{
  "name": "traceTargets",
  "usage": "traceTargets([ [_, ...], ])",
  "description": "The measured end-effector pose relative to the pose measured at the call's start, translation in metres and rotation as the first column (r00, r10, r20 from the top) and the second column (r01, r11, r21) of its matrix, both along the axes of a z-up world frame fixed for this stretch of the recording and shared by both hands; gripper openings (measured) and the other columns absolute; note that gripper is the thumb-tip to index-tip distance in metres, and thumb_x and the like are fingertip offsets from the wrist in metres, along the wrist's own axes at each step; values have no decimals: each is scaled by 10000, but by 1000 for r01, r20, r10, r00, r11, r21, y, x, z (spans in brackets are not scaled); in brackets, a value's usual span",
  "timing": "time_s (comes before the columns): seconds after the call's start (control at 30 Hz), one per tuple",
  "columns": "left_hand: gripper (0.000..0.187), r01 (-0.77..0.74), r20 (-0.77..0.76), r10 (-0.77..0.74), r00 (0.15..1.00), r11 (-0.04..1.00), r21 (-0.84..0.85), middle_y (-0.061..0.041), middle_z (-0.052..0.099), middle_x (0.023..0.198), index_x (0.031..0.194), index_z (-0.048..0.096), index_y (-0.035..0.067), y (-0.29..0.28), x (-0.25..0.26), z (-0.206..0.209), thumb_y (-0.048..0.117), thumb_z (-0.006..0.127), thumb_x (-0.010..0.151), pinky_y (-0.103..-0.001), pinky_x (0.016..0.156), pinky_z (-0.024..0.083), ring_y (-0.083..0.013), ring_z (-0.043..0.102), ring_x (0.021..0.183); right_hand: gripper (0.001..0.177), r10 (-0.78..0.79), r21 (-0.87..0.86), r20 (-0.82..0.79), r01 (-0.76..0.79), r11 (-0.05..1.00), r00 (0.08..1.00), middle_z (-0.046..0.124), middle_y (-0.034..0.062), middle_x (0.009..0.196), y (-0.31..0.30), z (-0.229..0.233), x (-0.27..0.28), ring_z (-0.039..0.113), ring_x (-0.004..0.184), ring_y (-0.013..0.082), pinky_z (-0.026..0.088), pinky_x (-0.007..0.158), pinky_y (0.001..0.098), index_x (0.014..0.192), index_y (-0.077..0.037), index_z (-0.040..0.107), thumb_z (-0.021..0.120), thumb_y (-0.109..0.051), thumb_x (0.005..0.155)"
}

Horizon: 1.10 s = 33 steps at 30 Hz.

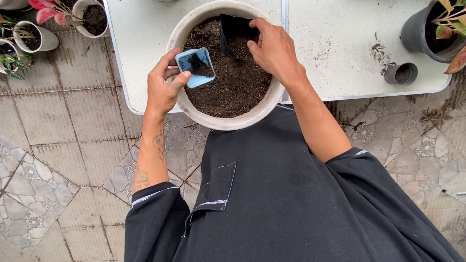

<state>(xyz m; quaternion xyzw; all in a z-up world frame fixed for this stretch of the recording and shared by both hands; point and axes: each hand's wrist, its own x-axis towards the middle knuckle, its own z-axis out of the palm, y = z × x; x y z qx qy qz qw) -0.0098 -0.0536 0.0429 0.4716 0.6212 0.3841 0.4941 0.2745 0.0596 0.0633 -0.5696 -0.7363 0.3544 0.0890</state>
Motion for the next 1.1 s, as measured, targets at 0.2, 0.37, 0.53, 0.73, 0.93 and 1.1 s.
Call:
traceTargets([
  [0.2,844,-17,-93,32,995,988,154,-258,671,1228,1456,498,63,13,7,24,645,683,874,-515,915,655,-373,721,1106,486,23,9,-59,-23,1000,998,629,6,694,-4,-3,1,621,587,156,569,550,337,1414,19,551,616,41,933],
  [0.37,809,11,-383,109,917,955,298,-203,630,1373,1491,474,97,38,25,51,534,739,863,-454,900,600,-338,695,1107,495,15,57,-89,-10,998,996,586,127,1008,-5,1,3,635,737,222,606,682,397,1404,42,550,683,-9,931],
  [0.53,847,121,-563,172,808,888,444,-117,647,1252,1517,450,142,59,38,63,470,835,837,-438,1031,448,-256,639,1091,459,134,174,-205,-99,980,970,503,221,1337,-3,2,5,659,924,351,550,665,444,1347,124,555,584,81,891],
  [0.73,1046,348,-733,163,660,799,491,-151,648,1383,1588,330,121,72,41,51,483,968,842,-405,1071,409,-269,616,1263,509,189,274,-289,-108,956,938,561,234,1264,-1,-5,3,658,1002,418,605,781,487,1255,155,562,458,182,757],
  [0.93,1049,356,-718,145,681,791,498,-139,620,1393,1591,335,143,74,48,40,445,986,825,-395,1063,417,-271,594,1287,520,135,188,-230,-93,978,964,563,201,1316,1,-4,1,645,1043,424,554,824,524,1280,118,565,498,122,764],
  [1.1,1031,348,-701,123,702,800,489,-116,579,1441,1597,337,187,74,54,40,364,964,798,-421,1080,464,-298,584,1295,558,129,176,-202,-93,980,971,574,202,1307,2,-2,0,640,1071,429,543,866,530,1322,112,558,499,119,767],
])
